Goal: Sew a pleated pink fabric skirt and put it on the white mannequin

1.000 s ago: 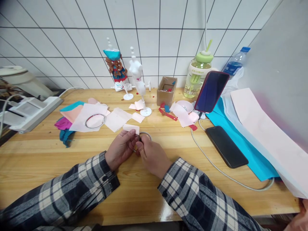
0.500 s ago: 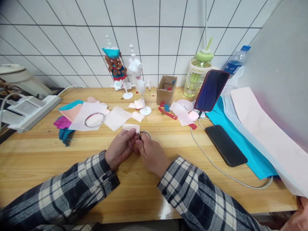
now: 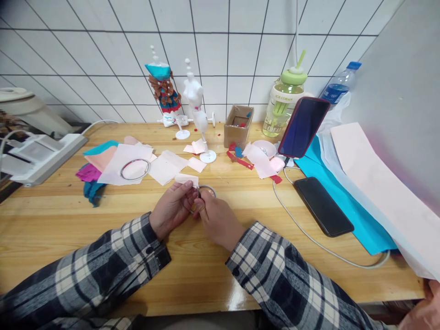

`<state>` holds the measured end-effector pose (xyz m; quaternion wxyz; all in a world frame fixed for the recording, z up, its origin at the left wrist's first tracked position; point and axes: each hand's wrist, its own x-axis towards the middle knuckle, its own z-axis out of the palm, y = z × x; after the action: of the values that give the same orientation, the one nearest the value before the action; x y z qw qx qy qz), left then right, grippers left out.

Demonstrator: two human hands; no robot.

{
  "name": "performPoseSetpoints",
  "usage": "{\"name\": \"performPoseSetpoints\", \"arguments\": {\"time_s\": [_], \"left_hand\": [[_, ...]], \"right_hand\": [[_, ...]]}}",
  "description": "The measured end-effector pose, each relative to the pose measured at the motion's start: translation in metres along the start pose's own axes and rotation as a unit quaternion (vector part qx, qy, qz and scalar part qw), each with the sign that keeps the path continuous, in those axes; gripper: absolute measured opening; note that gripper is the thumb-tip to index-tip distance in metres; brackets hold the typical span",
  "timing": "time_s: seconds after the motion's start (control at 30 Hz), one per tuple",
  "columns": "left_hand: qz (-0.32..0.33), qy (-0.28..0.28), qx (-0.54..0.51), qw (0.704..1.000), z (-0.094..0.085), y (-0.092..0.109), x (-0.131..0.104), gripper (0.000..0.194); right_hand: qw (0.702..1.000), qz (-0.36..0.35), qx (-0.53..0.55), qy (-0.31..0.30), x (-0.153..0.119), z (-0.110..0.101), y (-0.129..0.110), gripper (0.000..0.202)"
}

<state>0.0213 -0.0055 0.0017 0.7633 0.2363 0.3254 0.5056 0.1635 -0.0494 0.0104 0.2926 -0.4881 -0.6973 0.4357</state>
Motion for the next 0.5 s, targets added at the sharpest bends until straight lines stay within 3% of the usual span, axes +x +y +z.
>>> {"name": "performPoseSetpoints", "arguments": {"time_s": [0.1, 0.27, 0.5], "left_hand": [[0.015, 0.017, 0.001, 1.000, -0.002, 0.003, 0.003, 0.021], [0.069, 0.021, 0.047, 0.996, -0.007, 0.007, 0.005, 0.019], [0.069, -0.005, 0.092, 0.993, -0.005, 0.004, 0.001, 0.022]], "right_hand": [[1.000, -0.006, -0.013, -0.011, -0.001, -0.006, 0.000, 0.022], [0.997, 0.006, -0.032, 0.071, -0.004, -0.016, 0.000, 0.038], [0.996, 0.009, -0.082, 0.025, -0.002, -0.013, 0.005, 0.044]]}}
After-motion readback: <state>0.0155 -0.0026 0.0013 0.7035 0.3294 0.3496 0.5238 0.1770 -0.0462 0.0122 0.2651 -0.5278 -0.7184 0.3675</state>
